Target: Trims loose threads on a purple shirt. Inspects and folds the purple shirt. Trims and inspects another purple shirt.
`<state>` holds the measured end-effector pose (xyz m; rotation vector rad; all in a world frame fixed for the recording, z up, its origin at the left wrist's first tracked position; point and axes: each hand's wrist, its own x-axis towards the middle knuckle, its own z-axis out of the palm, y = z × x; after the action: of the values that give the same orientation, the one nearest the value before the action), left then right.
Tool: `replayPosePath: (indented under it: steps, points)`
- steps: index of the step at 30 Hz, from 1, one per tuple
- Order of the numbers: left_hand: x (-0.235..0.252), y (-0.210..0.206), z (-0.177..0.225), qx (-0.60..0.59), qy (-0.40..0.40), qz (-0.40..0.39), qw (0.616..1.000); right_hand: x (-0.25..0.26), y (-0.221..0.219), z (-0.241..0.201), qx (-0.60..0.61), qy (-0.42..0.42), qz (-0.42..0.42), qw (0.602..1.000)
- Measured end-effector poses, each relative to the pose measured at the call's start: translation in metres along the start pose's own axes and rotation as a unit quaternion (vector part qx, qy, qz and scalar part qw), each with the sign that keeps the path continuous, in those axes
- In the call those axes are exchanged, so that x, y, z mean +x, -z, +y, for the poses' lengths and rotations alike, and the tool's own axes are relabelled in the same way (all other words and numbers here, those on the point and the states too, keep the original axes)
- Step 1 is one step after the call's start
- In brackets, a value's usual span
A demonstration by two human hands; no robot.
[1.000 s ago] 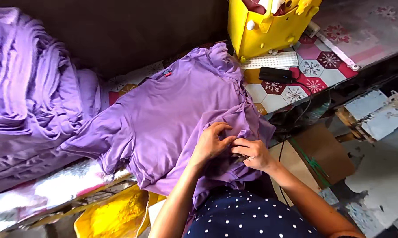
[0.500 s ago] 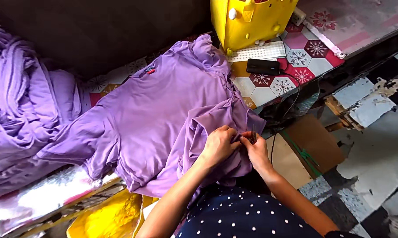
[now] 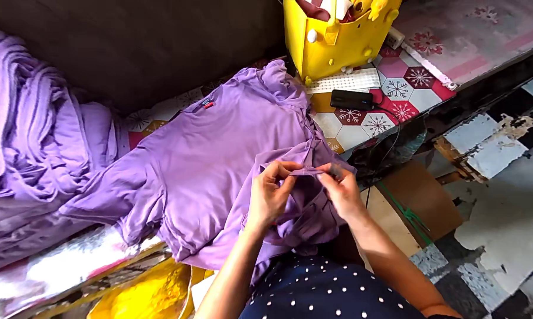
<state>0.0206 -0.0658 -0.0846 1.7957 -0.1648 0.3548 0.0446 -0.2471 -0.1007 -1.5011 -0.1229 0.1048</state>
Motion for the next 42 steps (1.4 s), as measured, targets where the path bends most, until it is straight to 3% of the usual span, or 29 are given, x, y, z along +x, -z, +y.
replayPosePath:
  steps: [2,5,6,8,10,12,16,20,25,30,36,42]
  points:
    - [-0.003,0.013,-0.005,-0.085,0.102,-0.042,0.99,0.008,0.01,-0.006,0.103,-0.098,-0.031,0.989]
    - [-0.011,0.009,-0.018,-0.159,0.236,-0.025,0.958,0.02,0.013,0.012,-0.013,-0.149,-0.04,0.988]
    - [-0.013,0.005,-0.022,-0.158,0.261,-0.01,0.952,0.022,0.014,0.021,-0.091,-0.131,-0.048,0.986]
    - [-0.016,0.001,-0.022,-0.145,0.278,0.003,0.95,0.021,0.014,0.031,-0.237,-0.015,-0.004,0.971]
    - [-0.02,-0.001,-0.014,-0.137,0.271,0.006,0.953,0.012,0.013,0.025,-0.28,0.123,0.057,0.951]
    - [-0.022,-0.003,-0.006,-0.135,0.247,0.018,0.959,0.001,0.008,0.007,-0.253,0.184,0.066,0.947]
    - [-0.021,-0.006,0.005,-0.116,0.188,0.029,0.975,-0.011,-0.004,-0.005,-0.235,0.163,0.008,0.958]
    - [-0.02,-0.007,0.01,-0.103,0.168,0.036,0.98,-0.014,-0.009,-0.001,-0.229,0.152,0.027,0.961]
    - [-0.023,-0.011,0.009,-0.052,0.13,0.01,0.99,-0.013,-0.014,0.012,-0.243,0.209,0.057,0.945]
    - [-0.02,-0.008,0.002,-0.037,0.133,0.019,0.99,0.0,0.002,0.006,-0.153,0.118,0.004,0.981]
    - [-0.017,-0.01,-0.002,-0.017,0.098,-0.012,0.995,0.005,0.006,0.01,-0.193,0.191,-0.051,0.961]
    - [-0.012,-0.002,-0.002,-0.029,0.123,-0.011,0.992,0.01,0.015,0.008,-0.248,0.162,0.011,0.955]
